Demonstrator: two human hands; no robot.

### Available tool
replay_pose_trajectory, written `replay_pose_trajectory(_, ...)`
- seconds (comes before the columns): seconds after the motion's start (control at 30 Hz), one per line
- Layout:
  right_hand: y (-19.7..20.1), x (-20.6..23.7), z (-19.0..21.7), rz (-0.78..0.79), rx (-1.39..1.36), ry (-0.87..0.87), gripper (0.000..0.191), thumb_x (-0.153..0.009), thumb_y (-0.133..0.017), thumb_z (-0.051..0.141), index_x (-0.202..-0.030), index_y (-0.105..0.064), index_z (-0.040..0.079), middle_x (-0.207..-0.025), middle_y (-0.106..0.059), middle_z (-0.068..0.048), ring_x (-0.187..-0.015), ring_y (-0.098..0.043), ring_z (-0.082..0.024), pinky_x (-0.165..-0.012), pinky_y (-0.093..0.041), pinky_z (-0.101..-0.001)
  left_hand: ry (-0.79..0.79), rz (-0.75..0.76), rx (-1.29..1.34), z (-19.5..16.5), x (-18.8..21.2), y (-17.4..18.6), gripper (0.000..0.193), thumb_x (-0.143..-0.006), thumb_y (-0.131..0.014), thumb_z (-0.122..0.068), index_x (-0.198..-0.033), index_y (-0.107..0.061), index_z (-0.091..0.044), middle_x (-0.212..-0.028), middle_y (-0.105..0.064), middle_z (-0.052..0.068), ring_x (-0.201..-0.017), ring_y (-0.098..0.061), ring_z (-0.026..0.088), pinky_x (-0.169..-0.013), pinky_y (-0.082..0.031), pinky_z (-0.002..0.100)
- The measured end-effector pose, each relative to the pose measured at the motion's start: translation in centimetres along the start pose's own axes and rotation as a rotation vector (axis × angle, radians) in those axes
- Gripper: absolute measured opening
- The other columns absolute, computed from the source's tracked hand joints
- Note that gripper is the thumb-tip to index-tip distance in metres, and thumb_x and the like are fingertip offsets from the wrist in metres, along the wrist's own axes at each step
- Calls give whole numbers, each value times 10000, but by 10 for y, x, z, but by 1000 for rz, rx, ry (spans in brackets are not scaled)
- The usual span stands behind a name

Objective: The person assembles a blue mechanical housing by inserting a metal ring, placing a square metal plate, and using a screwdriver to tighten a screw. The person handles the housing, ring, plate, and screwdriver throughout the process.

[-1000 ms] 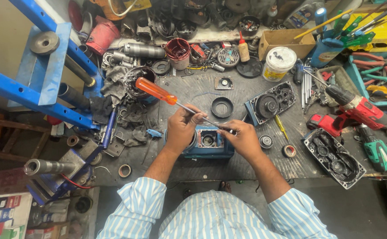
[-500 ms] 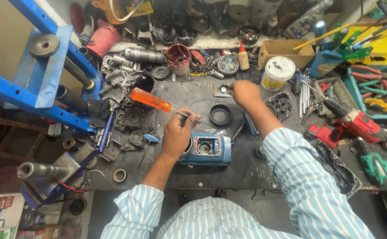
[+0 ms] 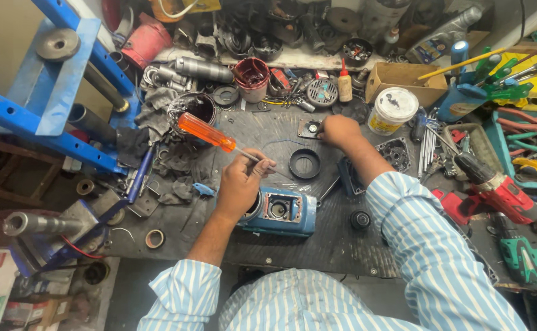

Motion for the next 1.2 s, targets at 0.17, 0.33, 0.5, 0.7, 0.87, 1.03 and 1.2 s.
replay_pose_trajectory(0.17, -3, -3, 4, -69, 90, 37, 303, -821, -803, 355, -1014, -792, 122, -1065, -751, -148, -991, -719, -340, -822, -573, -470, -32, 10, -22, -5, 2, -2, 143, -1011, -640, -149, -1033, -629, -8, -931, -782, 77, -862, -779, 153, -769, -633, 291)
replay_pose_trajectory(0.33, -16, -2, 7, -61, 74, 15, 307, -812, -814, 327, -1018, -787, 101, -1076, -750, -149, -1000, -718, -347, -822, -574, -474, -8, 44, -63, -8, 7, -5, 173, -1040, -586, -179, -1032, -632, -12, -901, -783, 69, -828, -776, 150, -757, -625, 289)
replay_pose_trajectory(0.5, -19, -2, 11, -95, 66, -35, 337, -804, -829, 321, -1014, -773, 63, -1085, -747, -162, -991, -724, -351, -822, -578, -466, -48, 102, -226, -19, 12, -3, 195, -1038, -593, -204, -1002, -659, -23, -864, -789, 68, -811, -784, 168, -731, -604, 300)
replay_pose_trajectory(0.7, -22, -2, 17, -171, 131, -46, 255, -806, -822, 289, -973, -793, 98, -1059, -762, -131, -1005, -727, -311, -816, -567, -456, -103, 227, -148, -23, 14, -9, 171, -1033, -594, -172, -1038, -669, -19, -943, -795, 69, -881, -793, 170, -776, -617, 300)
replay_pose_trajectory(0.87, -25, 1, 15, -201, 104, -42, 282, -784, -838, 305, -966, -784, 97, -1033, -763, -121, -1001, -722, -308, -824, -545, -462, -36, 279, -62, -13, 14, -11, 171, -1037, -580, -168, -1047, -646, -10, -933, -793, 76, -846, -789, 160, -771, -635, 295)
replay_pose_trajectory(1.03, -23, 1, 15, -197, 136, -15, 297, -781, -842, 331, -959, -786, 99, -1024, -761, -126, -998, -719, -309, -830, -538, -461, -135, 333, 15, -23, 17, -14, 202, -1065, -572, -180, -1066, -649, 6, -988, -786, 88, -933, -779, 174, -839, -640, 300)
replay_pose_trajectory(1.2, -22, 3, 11, -165, 194, 73, 273, -794, -829, 366, -949, -803, 143, -993, -767, -108, -985, -723, -298, -867, -521, -464, -100, 316, -98, -16, 22, -18, 258, -1053, -566, -226, -1045, -664, 13, -941, -797, 89, -889, -794, 177, -801, -627, 299)
Point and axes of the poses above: each hand's wrist, its own x-axis away from the middle knuckle, its own y-axis out of the back of the hand, z = x × y, the point moved 8 cm from there along -x, towards the middle knuckle
